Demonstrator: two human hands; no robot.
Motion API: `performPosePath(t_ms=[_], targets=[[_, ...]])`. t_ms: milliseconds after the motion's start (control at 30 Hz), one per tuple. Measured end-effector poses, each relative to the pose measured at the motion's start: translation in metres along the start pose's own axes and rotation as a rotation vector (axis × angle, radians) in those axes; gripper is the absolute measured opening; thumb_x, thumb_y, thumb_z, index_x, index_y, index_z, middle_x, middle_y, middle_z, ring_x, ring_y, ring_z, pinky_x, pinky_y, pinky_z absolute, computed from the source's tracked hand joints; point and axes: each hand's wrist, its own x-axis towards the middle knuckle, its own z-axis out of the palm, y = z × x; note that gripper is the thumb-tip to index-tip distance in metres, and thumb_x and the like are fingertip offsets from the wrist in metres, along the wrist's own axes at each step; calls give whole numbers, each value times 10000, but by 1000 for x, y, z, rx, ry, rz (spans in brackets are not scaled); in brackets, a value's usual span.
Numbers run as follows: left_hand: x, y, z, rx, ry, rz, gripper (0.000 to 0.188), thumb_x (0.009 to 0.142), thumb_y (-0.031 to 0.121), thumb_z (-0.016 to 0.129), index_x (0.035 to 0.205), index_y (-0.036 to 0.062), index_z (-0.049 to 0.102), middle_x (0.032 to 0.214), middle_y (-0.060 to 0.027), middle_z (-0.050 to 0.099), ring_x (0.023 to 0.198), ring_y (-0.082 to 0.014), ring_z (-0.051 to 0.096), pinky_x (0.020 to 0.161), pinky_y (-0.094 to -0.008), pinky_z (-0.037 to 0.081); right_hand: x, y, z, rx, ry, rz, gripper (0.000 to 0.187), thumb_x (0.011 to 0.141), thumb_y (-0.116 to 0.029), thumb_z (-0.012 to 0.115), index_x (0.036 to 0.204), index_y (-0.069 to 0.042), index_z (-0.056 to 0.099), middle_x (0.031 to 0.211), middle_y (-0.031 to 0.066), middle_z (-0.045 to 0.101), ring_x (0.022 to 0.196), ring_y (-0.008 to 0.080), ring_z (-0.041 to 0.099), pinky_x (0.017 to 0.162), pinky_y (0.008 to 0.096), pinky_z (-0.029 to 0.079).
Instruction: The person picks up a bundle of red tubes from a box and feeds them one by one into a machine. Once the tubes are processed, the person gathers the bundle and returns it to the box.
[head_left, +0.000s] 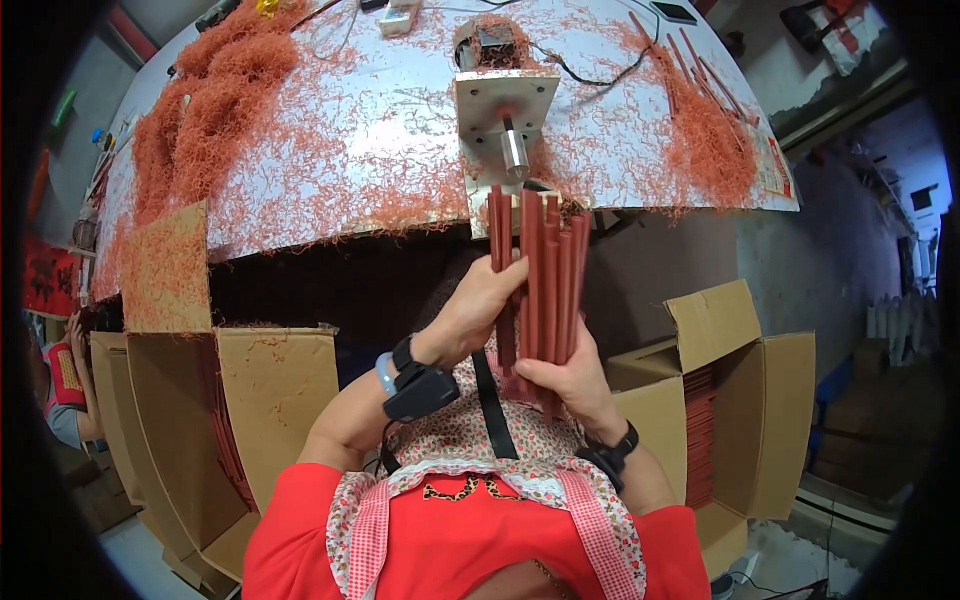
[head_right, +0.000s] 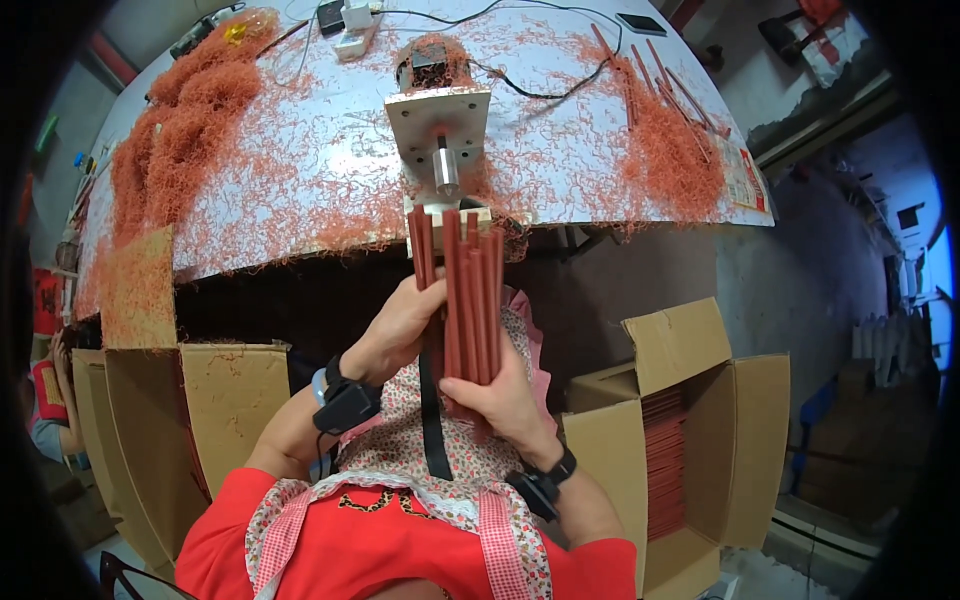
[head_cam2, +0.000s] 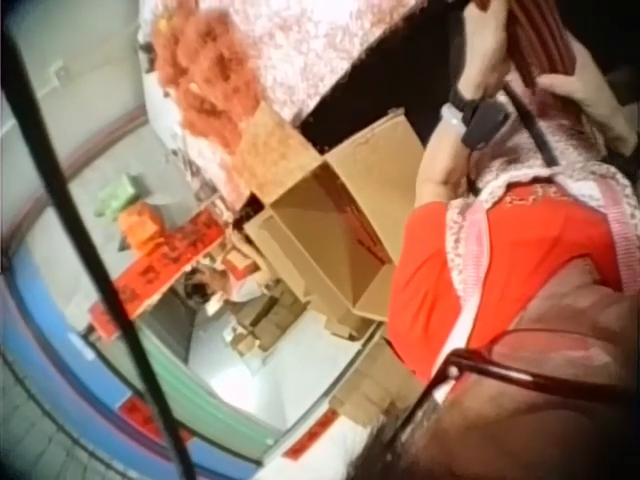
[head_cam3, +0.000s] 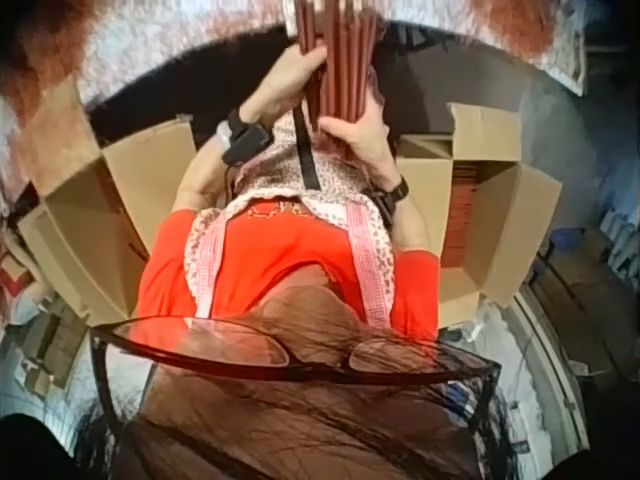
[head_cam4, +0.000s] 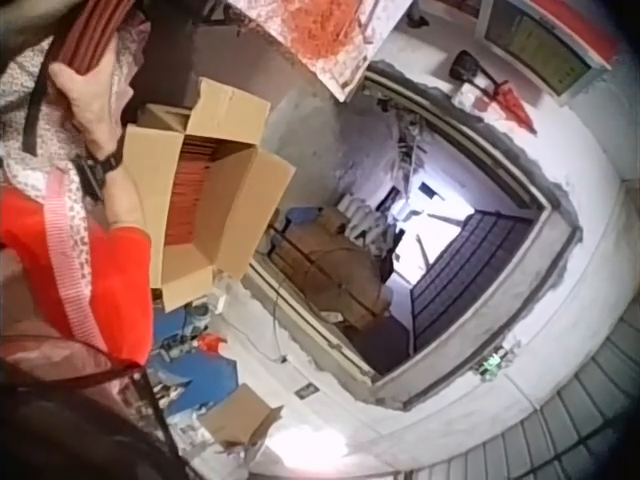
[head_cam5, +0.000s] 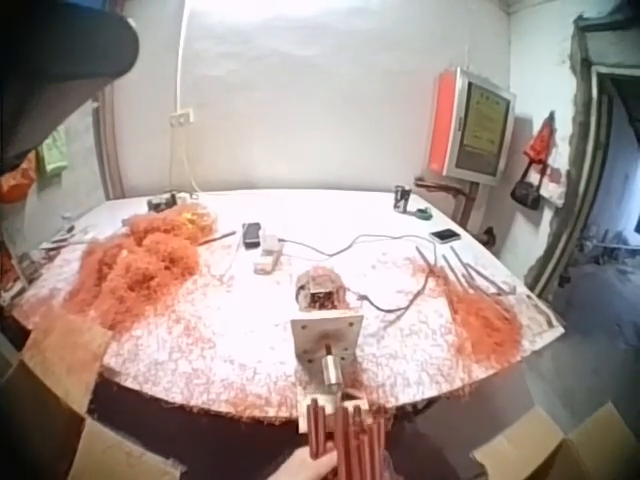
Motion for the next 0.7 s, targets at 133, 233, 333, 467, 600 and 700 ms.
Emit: performPosePath(t_ms=[133,233,333,467,600,700], targets=[[9,-4,-16,47,-66,-54,270,927,295,575,1038,52,614,869,8,625,710,-69,556,608,-235,442,-1,-11,-13,167,-63,106,582,691,-71,728,1200,-3,455,1016,45,568,898,127,576,778,263,491],[20,2,-10,56,-25,-28,261,928,295,574,1039,63,613,868,13,622,710,-60,547,592,-228,426,17,-3,-27,179,-132,323,608,691,-68,726,1224,-4,439,1006,64,576,882,133,587,780,273,496],[15,8,-7,59,-15,-40,255,928,296,573,1043,70,611,868,14,622,709,-55,543,580,-222,412,18,-4,-28,354,-178,311,609,696,-67,721,1226,0,431,968,78,590,833,139,600,742,271,503],[16,8,-8,-28,-98,-86,257,928,298,571,1049,74,610,872,14,625,709,-55,547,577,-217,403,15,22,-12,171,-24,-61,604,702,-64,711,1226,5,418,904,91,605,749,146,612,670,260,507],[7,1,-8,-139,-171,-101,261,930,304,567,1048,76,610,875,19,627,706,-59,549,577,-215,398,-3,12,-10,118,10,9,569,704,-56,702,1200,10,433,869,84,612,717,148,615,645,256,504],[1,7,-6,-2,-110,-107,259,930,309,565,1043,80,611,869,25,625,691,-55,539,570,-211,390,-13,5,-18,172,-31,151,533,703,-56,699,1170,14,452,861,79,615,710,147,616,650,258,504]])
